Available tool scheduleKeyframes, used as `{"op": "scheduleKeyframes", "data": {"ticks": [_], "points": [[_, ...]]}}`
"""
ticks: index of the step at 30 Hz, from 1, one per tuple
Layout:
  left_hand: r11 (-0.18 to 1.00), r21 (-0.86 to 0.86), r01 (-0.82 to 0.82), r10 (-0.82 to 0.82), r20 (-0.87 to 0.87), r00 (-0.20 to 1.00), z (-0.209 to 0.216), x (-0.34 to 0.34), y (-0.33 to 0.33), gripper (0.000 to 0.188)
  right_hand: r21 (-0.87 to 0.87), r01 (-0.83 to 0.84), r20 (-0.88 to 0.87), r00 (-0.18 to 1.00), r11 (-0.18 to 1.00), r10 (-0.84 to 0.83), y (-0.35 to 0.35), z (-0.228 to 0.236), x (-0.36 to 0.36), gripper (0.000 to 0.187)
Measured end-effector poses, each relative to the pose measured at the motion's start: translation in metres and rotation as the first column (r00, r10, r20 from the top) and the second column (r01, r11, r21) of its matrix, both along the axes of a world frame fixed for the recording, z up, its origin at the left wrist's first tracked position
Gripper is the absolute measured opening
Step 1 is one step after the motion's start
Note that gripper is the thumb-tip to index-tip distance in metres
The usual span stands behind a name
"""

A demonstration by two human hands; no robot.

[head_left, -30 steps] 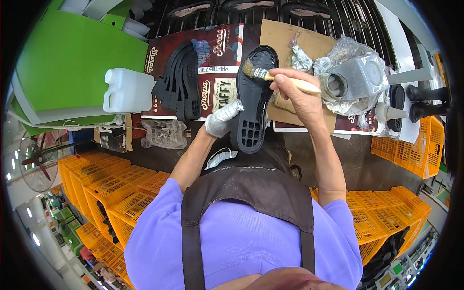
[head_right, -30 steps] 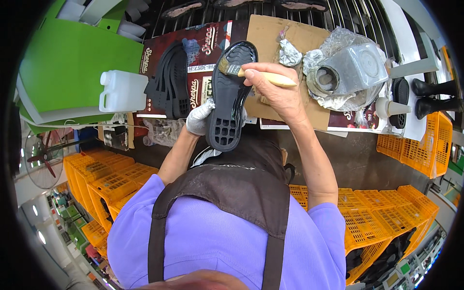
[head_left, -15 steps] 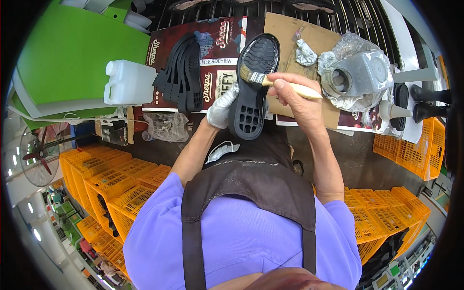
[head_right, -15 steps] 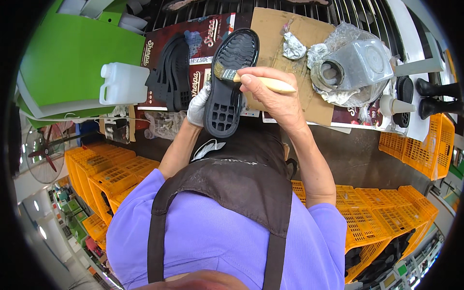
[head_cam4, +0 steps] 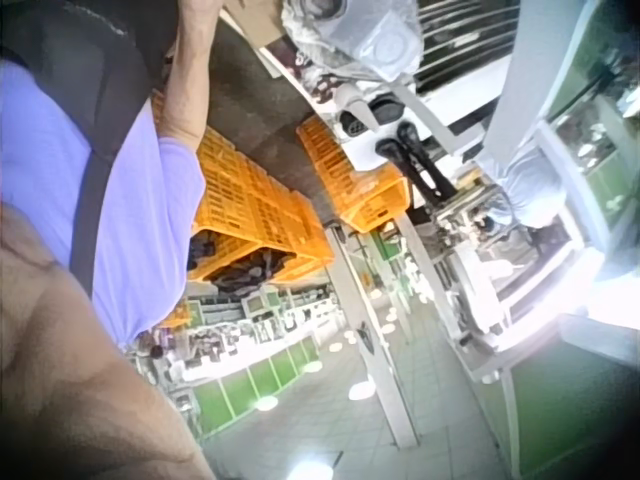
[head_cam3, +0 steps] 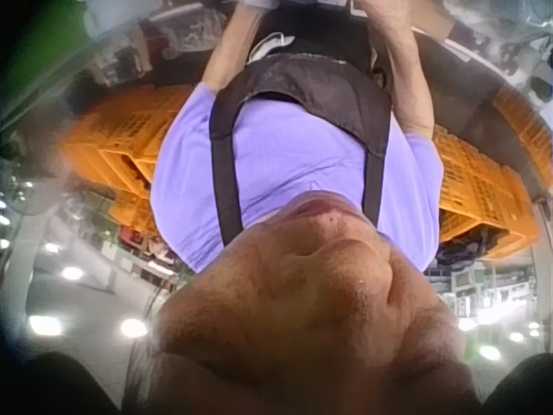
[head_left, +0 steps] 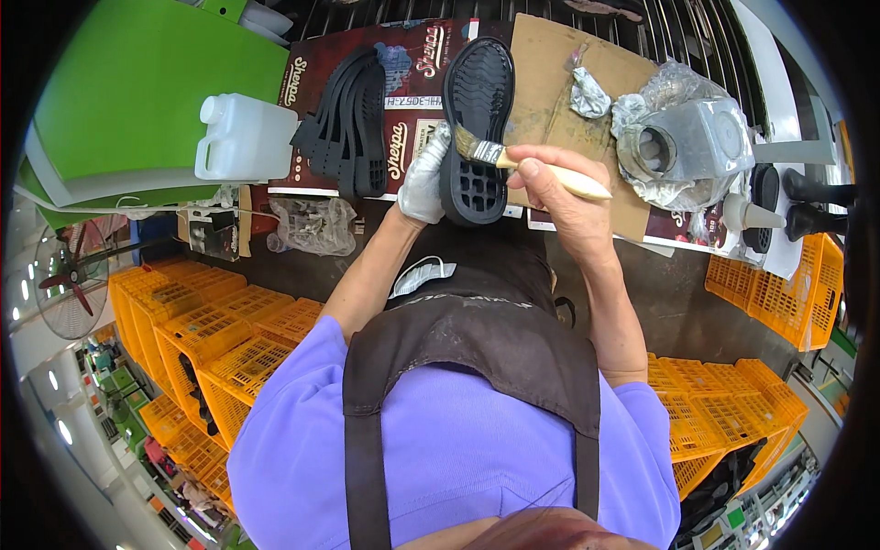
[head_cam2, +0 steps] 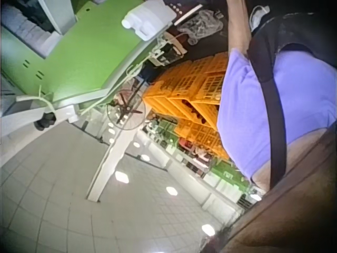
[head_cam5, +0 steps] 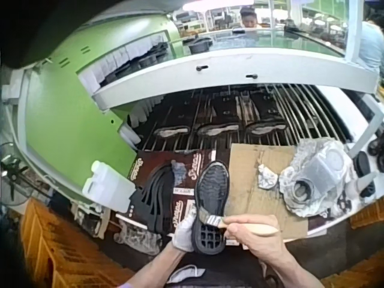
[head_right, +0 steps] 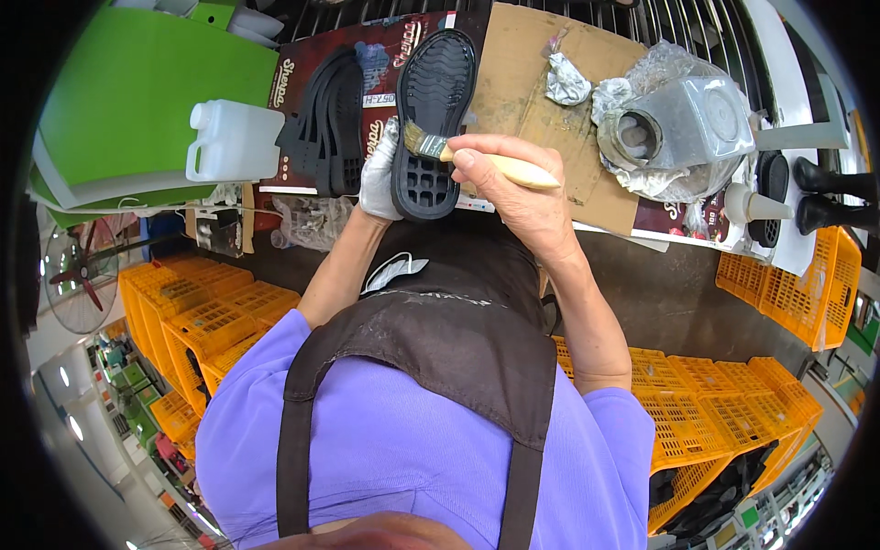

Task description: The person holds a black shoe insole in their left hand and uses a paintbrush in their right hand to apply a dark liquid coating to the insole's surface. They repeatedly dip the brush into a container and brush the insole, covering the textured bottom and edges.

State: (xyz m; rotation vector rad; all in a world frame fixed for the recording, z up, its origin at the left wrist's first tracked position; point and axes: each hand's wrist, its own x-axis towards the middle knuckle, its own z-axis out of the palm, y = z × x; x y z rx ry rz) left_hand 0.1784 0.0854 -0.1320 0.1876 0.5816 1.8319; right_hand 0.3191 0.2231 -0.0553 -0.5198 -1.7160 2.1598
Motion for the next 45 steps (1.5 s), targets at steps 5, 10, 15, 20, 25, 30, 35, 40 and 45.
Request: {"op": "scheduleKeyframes", "data": {"ticks": [5, 10, 15, 20, 25, 30, 35, 40, 45], "points": [[0.998, 0.050, -0.050, 0.053, -0.053, 0.997, 0.004, 0.001, 0.005, 0.046, -0.037, -0.021, 0.059, 0.998, 0.999, 0.023, -0.002, 0.008, 0.002, 0.022], [0.995, 0.064, -0.077, 0.081, -0.061, 0.995, 0.014, 0.001, 0.013, 0.048, -0.017, -0.043, 0.066, 0.997, 0.999, 0.044, -0.004, 0.011, 0.003, 0.022], [0.995, -0.040, -0.092, 0.086, -0.121, 0.989, 0.016, -0.002, 0.010, 0.050, 0.025, -0.088, 0.083, 0.993, 0.996, 0.085, -0.005, 0.015, 0.003, 0.022], [0.993, -0.082, -0.080, 0.076, -0.049, 0.996, 0.016, -0.006, 0.009, 0.047, 0.017, -0.121, 0.098, 0.988, 0.993, 0.119, -0.005, 0.027, 0.003, 0.023], [0.979, -0.158, -0.127, 0.107, -0.127, 0.986, 0.030, -0.004, 0.011, 0.043, -0.008, -0.166, 0.110, 0.980, 0.986, 0.166, -0.002, 0.031, 0.003, 0.023], [0.986, 0.165, -0.007, 0.023, -0.093, 0.995, 0.028, 0.001, 0.014, 0.049, 0.004, -0.195, 0.106, 0.975, 0.981, 0.194, -0.001, 0.037, 0.001, 0.023], [0.986, 0.057, 0.159, -0.164, 0.110, 0.980, 0.024, -0.008, 0.012, 0.038, 0.043, -0.212, 0.102, 0.973, 0.976, 0.207, 0.002, 0.039, 0.000, 0.023], [0.955, 0.000, 0.296, -0.295, 0.079, 0.952, 0.015, -0.015, 0.009, 0.039, 0.043, -0.231, 0.109, 0.968, 0.972, 0.226, 0.004, 0.040, 0.000, 0.022], [0.916, -0.188, 0.356, -0.372, -0.062, 0.926, 0.027, -0.016, 0.011, 0.048, 0.083, -0.274, 0.111, 0.958, 0.958, 0.265, 0.006, 0.038, 0.000, 0.023]]}}
